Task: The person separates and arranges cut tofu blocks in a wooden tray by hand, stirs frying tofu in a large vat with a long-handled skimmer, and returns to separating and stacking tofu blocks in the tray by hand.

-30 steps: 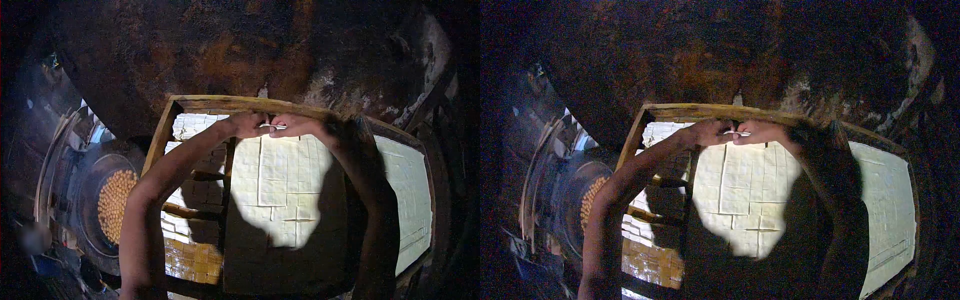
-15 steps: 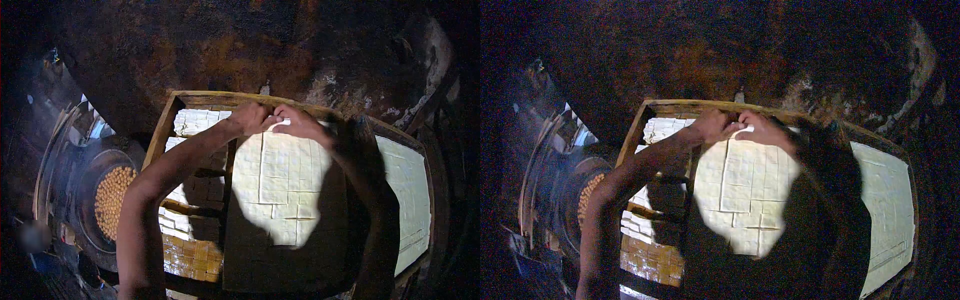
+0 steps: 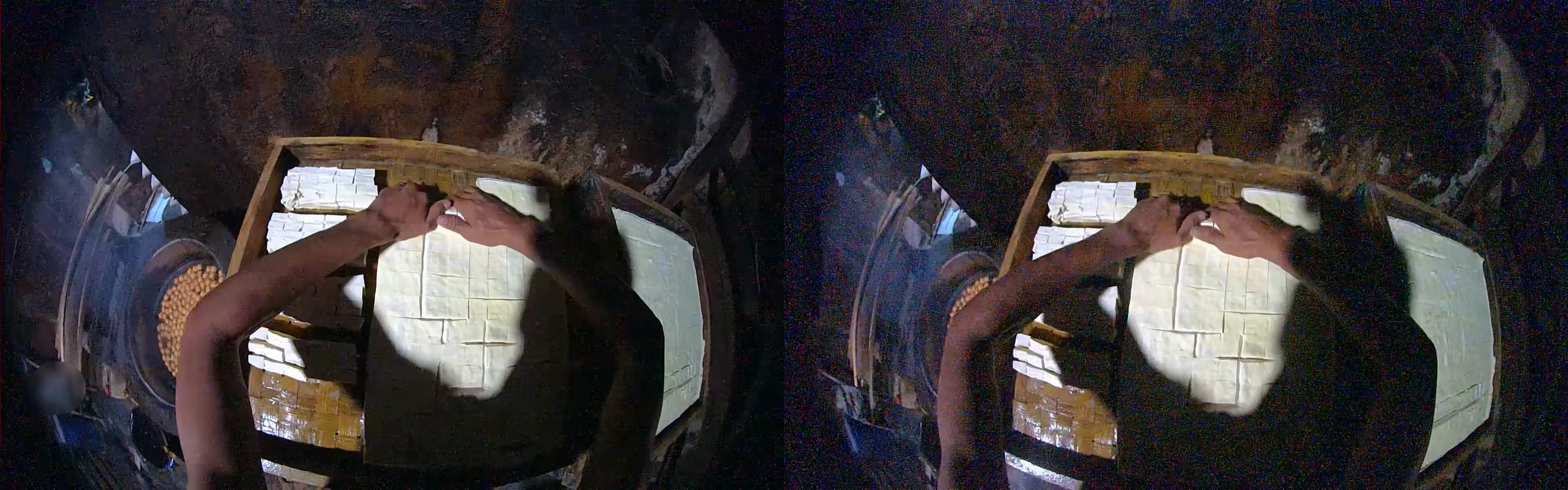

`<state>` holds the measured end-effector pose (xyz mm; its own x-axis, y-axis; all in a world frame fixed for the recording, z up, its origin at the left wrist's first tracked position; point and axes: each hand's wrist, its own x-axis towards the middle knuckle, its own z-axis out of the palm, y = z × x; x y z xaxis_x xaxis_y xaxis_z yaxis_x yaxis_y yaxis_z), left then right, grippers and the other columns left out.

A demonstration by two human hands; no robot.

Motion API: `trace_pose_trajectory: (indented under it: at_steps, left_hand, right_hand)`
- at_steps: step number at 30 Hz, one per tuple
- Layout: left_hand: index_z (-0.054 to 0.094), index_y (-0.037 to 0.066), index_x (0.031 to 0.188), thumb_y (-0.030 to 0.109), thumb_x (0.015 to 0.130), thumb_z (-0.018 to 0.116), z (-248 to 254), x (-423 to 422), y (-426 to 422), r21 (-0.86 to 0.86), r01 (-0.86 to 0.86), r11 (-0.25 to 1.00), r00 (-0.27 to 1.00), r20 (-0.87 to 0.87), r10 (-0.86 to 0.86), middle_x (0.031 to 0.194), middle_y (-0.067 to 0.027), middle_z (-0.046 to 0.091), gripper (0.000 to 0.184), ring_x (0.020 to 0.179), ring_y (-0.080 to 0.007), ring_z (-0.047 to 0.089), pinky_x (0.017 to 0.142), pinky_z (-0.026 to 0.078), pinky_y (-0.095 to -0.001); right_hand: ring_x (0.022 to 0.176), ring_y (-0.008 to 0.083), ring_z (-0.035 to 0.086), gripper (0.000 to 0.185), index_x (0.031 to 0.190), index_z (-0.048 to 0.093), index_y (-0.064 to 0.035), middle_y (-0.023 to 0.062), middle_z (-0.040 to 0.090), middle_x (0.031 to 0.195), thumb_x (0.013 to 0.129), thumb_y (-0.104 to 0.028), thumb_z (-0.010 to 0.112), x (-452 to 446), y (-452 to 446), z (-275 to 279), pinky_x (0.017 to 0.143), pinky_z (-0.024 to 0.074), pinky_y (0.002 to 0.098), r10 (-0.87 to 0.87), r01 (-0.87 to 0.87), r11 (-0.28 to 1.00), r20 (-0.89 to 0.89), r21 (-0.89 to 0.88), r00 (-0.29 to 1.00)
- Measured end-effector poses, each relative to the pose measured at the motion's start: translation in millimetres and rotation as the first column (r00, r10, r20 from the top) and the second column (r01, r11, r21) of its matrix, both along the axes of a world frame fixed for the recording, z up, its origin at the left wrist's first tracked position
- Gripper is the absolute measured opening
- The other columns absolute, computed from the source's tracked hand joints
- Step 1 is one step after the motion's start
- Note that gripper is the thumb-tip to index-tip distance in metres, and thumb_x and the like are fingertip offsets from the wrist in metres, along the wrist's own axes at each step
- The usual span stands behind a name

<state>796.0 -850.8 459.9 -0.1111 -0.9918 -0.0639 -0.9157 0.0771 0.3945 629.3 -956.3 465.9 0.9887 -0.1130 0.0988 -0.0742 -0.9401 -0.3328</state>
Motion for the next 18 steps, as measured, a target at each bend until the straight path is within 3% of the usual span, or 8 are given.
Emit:
trace_pose_trajectory:
  at_steps: [2,6,8,10,12,14,16,18]
  left_hand:
    - [0.062,0.002,0.105,0.050,0.095,0.032,19,-13,17,0.137,-0.038,0.990,0.885,0.465,-0.031,0.117,-0.0235,0.057,0.058,0.102,-0.0334,0.060,0.085,0.050,-0.0441]
    - [0.066,0.000,0.099,0.058,0.092,0.031,-5,-1,11,-0.258,-0.050,0.965,0.953,0.276,0.123,0.093,-0.0232,0.065,0.068,0.091,-0.0356,0.065,0.080,0.052,-0.0455]
    - [0.064,0.002,0.106,0.063,0.090,0.029,-12,6,-11,-0.031,-0.207,0.978,0.977,0.044,0.208,0.096,-0.0249,0.064,0.072,0.094,-0.0362,0.063,0.085,0.050,-0.0462]
    - [0.058,0.005,0.117,0.068,0.088,0.028,-8,8,-17,0.024,-0.171,0.985,0.985,0.037,0.170,0.107,-0.0249,0.061,0.075,0.103,-0.0359,0.059,0.091,0.047,-0.0459]
    - [0.056,0.006,0.121,0.068,0.088,0.029,-6,5,-17,0.000,-0.079,0.997,0.994,-0.070,0.078,0.108,-0.0235,0.062,0.075,0.106,-0.0350,0.058,0.094,0.044,-0.0453]
    - [0.057,0.006,0.119,0.067,0.088,0.030,4,3,-13,0.077,-0.094,0.993,0.996,0.014,0.093,0.107,-0.0213,0.063,0.074,0.105,-0.0340,0.059,0.093,0.045,-0.0448]
    - [0.059,0.006,0.116,0.066,0.088,0.035,8,1,-6,-0.052,-0.028,0.998,0.996,-0.088,0.023,0.102,-0.0207,0.065,0.070,0.101,-0.0343,0.061,0.091,0.046,-0.0452]
    - [0.057,0.007,0.118,0.064,0.088,0.039,9,1,-4,-0.036,-0.044,0.998,0.998,-0.036,0.043,0.106,-0.0221,0.063,0.067,0.101,-0.0347,0.061,0.091,0.047,-0.0456]
  right_hand:
    - [0.105,0.0373,0.055,0.046,0.105,0.058,-0.0022,0.0170,0.060,0.109,0.091,-0.045,0.052,-3,5,8,0.091,0.0429,0.0438,-0.025,0.024,0.995,-0.003,-0.098,1.000]
    - [0.095,0.0320,0.060,0.053,0.105,0.059,-0.0043,0.0165,0.064,0.096,0.081,-0.051,0.064,-1,0,17,0.085,0.0461,0.0413,-0.038,0.040,0.998,-0.044,0.048,0.998]
    - [0.089,0.0260,0.061,0.060,0.104,0.060,-0.0045,0.0148,0.064,0.089,0.074,-0.055,0.070,7,-14,5,0.082,0.0465,0.0370,-0.094,0.129,0.952,-0.139,0.276,0.986]
    - [0.092,0.0222,0.059,0.064,0.103,0.059,-0.0038,0.0127,0.063,0.094,0.068,-0.055,0.076,5,-17,11,0.083,0.0454,0.0339,-0.112,0.163,0.933,-0.174,0.319,0.978]
    - [0.102,0.0199,0.053,0.072,0.119,0.052,0.0015,0.0113,0.058,0.104,0.070,-0.043,0.079,2,-15,10,0.086,0.0424,0.0312,-0.085,0.138,0.922,-0.159,0.363,0.984]
    - [0.103,0.0204,0.053,0.071,0.119,0.052,0.0011,0.0121,0.058,0.105,0.070,-0.042,0.080,2,-18,7,0.088,0.0423,0.0317,-0.068,0.127,0.914,-0.163,0.385,0.984]
    - [0.105,0.0215,0.053,0.069,0.118,0.051,0.0002,0.0137,0.058,0.108,0.071,-0.040,0.080,2,-17,9,0.090,0.0421,0.0326,-0.036,0.100,0.897,-0.155,0.430,0.987]
    - [0.106,0.0244,0.054,0.069,0.118,0.051,0.0005,0.0158,0.058,0.109,0.070,-0.041,0.079,-3,-11,13,0.092,0.0422,0.0343,-0.084,0.142,0.902,-0.156,0.407,0.984]
